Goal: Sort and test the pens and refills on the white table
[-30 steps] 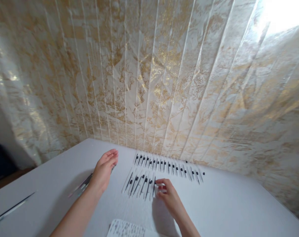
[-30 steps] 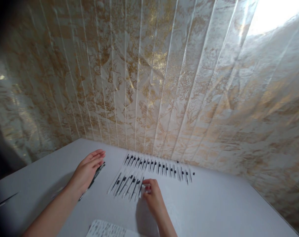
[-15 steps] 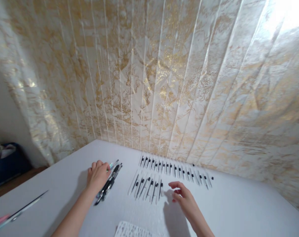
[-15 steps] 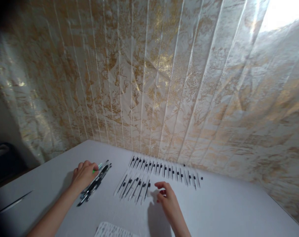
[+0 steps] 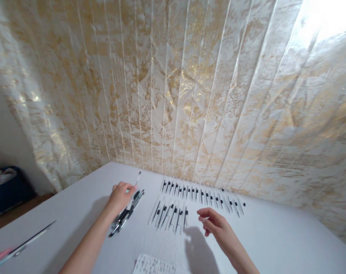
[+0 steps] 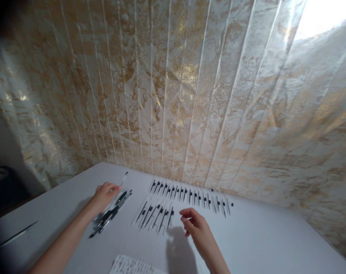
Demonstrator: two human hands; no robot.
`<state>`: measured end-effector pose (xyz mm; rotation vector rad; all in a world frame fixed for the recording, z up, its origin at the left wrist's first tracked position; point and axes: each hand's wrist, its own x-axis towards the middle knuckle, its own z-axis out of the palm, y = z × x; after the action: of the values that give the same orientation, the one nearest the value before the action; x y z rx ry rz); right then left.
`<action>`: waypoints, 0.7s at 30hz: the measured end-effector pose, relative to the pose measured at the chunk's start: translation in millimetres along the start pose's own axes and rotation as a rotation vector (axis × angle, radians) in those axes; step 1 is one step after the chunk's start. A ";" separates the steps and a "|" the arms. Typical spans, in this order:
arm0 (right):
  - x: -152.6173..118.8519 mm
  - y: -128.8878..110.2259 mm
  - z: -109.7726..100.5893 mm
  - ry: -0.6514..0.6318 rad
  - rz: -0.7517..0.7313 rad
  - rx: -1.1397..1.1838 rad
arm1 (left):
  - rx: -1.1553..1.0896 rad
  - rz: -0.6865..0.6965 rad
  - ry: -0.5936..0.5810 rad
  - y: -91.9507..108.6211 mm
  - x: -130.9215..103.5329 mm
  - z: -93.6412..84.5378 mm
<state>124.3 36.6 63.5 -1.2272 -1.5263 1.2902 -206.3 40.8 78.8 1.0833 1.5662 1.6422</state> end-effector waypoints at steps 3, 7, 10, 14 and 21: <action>-6.5 -7.1 23.3 -0.122 0.009 0.103 | 0.114 0.098 -0.240 19.0 -38.6 47.9; -10.5 -5.5 46.3 -0.232 -0.022 0.181 | 0.194 0.172 -0.475 22.1 -99.4 102.9; -9.5 -3.2 45.7 -0.271 0.018 0.188 | 0.296 0.173 -0.471 13.7 -112.9 110.7; -10.2 -12.7 32.7 -0.299 0.079 0.189 | 0.667 0.224 -0.368 6.0 -89.0 91.2; -20.3 -49.4 6.9 -0.258 0.042 0.152 | 0.984 0.108 -0.218 -11.0 -56.6 57.2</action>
<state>113.3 14.2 111.3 -1.0315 -1.5533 1.6118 -130.5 20.5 57.5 1.7642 2.2313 0.6983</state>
